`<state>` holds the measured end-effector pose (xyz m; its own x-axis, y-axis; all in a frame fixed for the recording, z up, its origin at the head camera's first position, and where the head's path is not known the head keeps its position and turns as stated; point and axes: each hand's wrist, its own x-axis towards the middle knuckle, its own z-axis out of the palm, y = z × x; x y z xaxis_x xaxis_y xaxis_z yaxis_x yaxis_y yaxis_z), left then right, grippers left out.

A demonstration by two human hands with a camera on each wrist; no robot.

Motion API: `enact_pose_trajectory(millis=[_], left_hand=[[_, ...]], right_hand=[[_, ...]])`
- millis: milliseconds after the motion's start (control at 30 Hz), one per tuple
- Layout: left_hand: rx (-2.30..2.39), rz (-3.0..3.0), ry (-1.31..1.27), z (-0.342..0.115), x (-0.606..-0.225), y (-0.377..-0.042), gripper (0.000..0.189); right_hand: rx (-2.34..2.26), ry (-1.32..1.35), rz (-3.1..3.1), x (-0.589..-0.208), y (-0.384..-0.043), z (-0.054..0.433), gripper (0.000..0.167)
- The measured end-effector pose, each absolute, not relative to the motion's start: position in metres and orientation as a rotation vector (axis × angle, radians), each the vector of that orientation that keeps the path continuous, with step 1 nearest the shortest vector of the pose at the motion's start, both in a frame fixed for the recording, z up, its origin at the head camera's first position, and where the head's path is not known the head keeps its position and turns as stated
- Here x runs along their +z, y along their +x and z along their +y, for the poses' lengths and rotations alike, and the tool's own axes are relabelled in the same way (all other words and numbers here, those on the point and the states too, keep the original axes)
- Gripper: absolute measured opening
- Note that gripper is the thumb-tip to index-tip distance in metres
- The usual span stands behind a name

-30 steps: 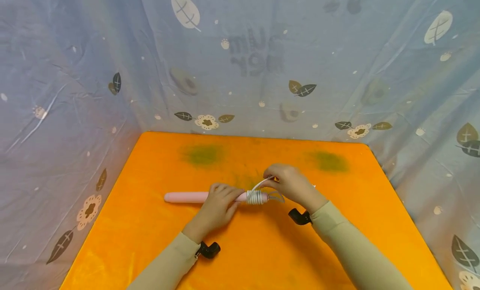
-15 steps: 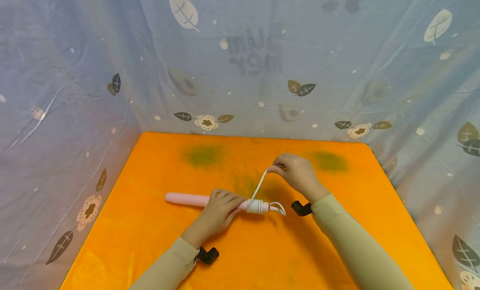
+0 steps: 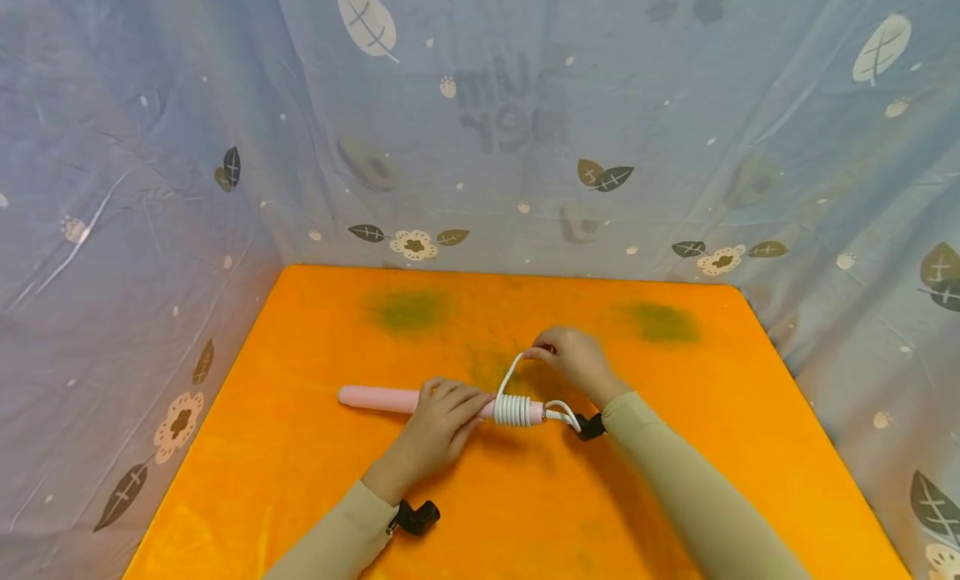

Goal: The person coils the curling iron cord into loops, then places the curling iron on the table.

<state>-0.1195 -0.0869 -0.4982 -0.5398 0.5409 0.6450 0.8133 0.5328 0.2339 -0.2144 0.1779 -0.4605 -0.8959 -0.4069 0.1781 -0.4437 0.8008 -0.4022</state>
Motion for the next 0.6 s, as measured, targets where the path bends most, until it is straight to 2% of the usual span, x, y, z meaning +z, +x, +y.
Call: enact_pose_trajectory(millis=[233,433,600], left_hand=[[-0.776,-2.206,-1.061,-0.087,-0.495,-0.124,0.039],[-0.826,-2.142,-0.978,-0.087,-0.488,-0.131,0.034],[-0.869,-2.133,-0.909,-0.086,-0.483,-0.136,0.044]], right_hand=[[0.721,0.699,-2.99,-0.469,-0.207,0.171,0.024],[0.731,0.787,-2.926,-0.47,-0.188,0.166,0.011],[0.692,0.77,-2.875,-0.474,-0.169,0.162,0.012]])
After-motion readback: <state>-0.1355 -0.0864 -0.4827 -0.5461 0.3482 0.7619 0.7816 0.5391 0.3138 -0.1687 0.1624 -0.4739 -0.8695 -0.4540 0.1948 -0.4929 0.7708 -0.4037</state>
